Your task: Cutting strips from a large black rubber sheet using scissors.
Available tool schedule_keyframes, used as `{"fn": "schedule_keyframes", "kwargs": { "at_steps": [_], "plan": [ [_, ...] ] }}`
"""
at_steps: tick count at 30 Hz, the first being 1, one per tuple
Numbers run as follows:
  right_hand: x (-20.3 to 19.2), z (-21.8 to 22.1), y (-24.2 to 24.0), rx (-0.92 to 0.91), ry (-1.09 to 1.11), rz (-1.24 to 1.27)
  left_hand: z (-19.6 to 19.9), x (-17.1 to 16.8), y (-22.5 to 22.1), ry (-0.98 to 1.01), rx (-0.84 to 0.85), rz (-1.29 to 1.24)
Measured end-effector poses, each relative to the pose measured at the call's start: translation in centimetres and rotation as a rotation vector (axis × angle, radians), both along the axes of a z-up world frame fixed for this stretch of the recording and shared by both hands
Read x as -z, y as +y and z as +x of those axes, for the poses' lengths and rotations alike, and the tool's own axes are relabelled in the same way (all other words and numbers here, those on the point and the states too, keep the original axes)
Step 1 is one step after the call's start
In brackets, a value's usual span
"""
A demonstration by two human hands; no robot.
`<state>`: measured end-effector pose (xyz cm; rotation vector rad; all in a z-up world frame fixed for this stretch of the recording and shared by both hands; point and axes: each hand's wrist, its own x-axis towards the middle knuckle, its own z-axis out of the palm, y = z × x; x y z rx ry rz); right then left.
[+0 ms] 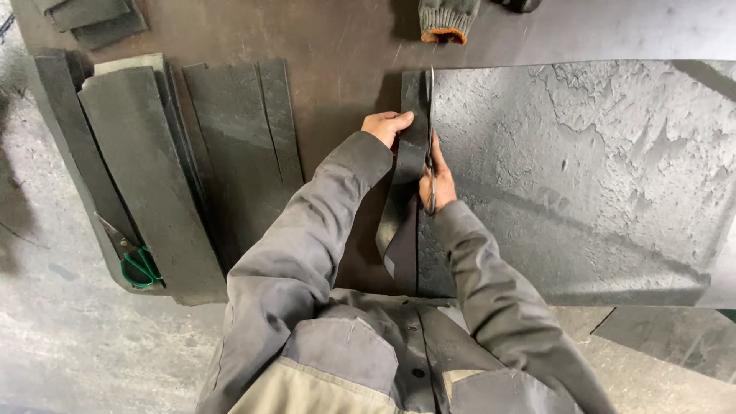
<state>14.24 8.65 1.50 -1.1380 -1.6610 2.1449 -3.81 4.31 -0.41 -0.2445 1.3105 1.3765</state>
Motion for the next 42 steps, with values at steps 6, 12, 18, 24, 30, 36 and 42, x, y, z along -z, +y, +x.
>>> {"fn": "schedule_keyframes", "kwargs": {
  "at_steps": [6, 12, 18, 24, 30, 36, 42],
  "plan": [
    [-7.7, -3.0, 1.1, 0.051, -0.34, -0.328, 0.3, 0.6, -0.1, -0.045, -0.034, 0.052],
    [-2.0, -0.2, 0.1, -0.04, -0.258, -0.177, 0.7, 0.1, -0.4, -0.017, -0.036, 0.061],
    [-5.8, -2.4, 1.0, 0.068, -0.389, -0.351, 0.3, -1.6, -0.2, 0.03, 0.009, 0.044],
    [-1.4, -1.6, 0.2, 0.046, 0.006, -0.047, 0.5, 1.3, -0.5, 0.032, -0.003, 0.073],
    [3.2, -1.4, -0.6, 0.134, 0.043, -0.021, 0.2, 3.2, -0.5, 0.027, -0.004, 0.064],
    [-1.5, -2.7, -0.2, 0.068, -0.284, 0.059, 3.7, 3.0, -7.5, -0.19, -0.23, 0.365],
    [-2.9, -2.0, 0.4, -0.009, -0.327, -0.019, 10.1, -3.2, -15.6, 0.551, 0.358, 0.038]
  ]
}}
